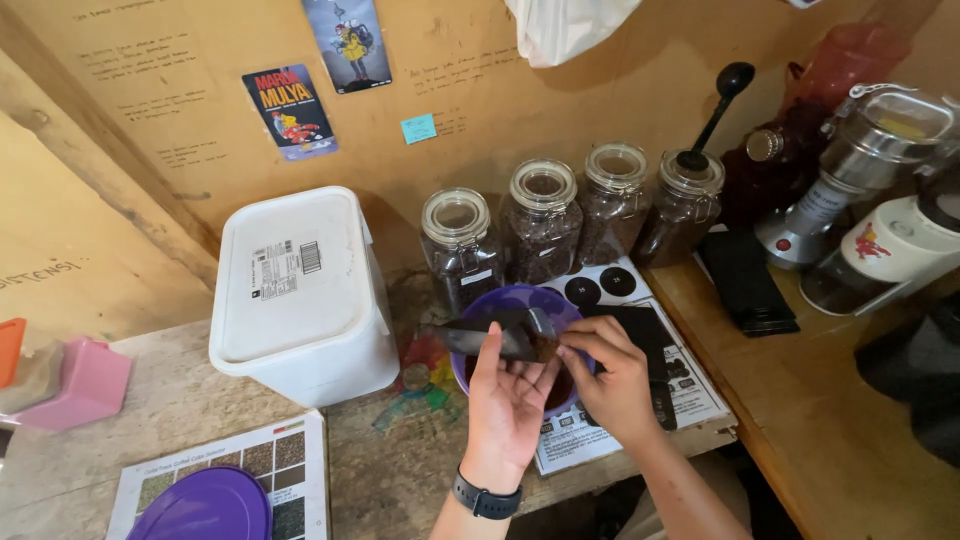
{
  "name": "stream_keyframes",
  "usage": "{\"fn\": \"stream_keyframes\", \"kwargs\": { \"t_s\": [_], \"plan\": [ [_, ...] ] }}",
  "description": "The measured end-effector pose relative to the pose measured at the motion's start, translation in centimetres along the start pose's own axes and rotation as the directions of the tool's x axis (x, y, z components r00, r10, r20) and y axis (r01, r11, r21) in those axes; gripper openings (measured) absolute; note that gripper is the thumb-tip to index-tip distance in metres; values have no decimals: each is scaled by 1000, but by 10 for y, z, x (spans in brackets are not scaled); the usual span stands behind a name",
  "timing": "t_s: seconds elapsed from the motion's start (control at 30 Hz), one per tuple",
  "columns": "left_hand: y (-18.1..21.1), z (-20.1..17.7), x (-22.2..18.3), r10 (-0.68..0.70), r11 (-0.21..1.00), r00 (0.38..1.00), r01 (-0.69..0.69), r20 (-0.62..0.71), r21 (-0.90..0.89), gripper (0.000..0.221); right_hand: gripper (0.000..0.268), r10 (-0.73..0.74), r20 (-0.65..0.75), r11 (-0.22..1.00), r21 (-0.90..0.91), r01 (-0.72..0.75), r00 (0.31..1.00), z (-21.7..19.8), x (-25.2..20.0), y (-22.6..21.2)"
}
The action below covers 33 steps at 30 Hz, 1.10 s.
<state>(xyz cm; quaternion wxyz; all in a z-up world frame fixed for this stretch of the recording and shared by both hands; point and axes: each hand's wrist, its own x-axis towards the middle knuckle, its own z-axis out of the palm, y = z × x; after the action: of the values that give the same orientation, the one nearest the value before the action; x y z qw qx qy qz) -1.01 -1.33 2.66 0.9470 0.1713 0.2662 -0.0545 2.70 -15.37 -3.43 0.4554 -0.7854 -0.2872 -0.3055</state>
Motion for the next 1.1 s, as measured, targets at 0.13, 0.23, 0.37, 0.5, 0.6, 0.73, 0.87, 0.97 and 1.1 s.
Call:
{"fn": "stream_keyframes", "kwargs": {
  "t_s": [0.13, 0.23, 0.37, 0.5, 0.6, 0.73, 0.87, 0.97, 1.1],
  "plan": [
    [-2, -4, 8, -115, 993, 993, 115, 8, -16, 54, 9, 24, -22, 999, -22, -25, 999, -3, 1, -9],
    [0, -6, 13, -186, 982, 981, 187, 60, -9, 64, 8, -29, -28, 999, -40, 28, 999, -1, 3, -11],
    [12, 2, 5, -234, 972, 972, 234, 15, 2, 91, 11, 25, -65, 998, -49, -28, 998, 3, 1, -8],
    [18, -6, 10, -148, 983, 984, 157, -96, 94, 98, 14, 71, -117, 996, -35, -76, 991, 7, 0, -2],
    [16, -17, 24, -40, 988, 993, 57, -115, 145, 68, 13, 116, -109, 993, 0, -117, 987, 6, 3, -4],
    [6, -69, 71, 135, 943, 984, -164, 117, 290, 89, 15, 180, -128, 983, 54, -174, 975, 7, 1, 0],
    [19, -60, 57, 287, 356, 907, -400, 308, 845, 65, 11, 252, -106, 967, 74, -245, 962, 8, -3, 5],
    [21, -60, 57, 437, 34, 802, -468, 407, 883, 52, 8, 239, -64, 970, 61, -235, 969, 8, -7, 7],
    [19, -71, 73, 556, -119, 506, -737, 660, 665, 10, 10, 206, -28, 977, 52, -205, 978, 6, -6, 8]
  ]
}}
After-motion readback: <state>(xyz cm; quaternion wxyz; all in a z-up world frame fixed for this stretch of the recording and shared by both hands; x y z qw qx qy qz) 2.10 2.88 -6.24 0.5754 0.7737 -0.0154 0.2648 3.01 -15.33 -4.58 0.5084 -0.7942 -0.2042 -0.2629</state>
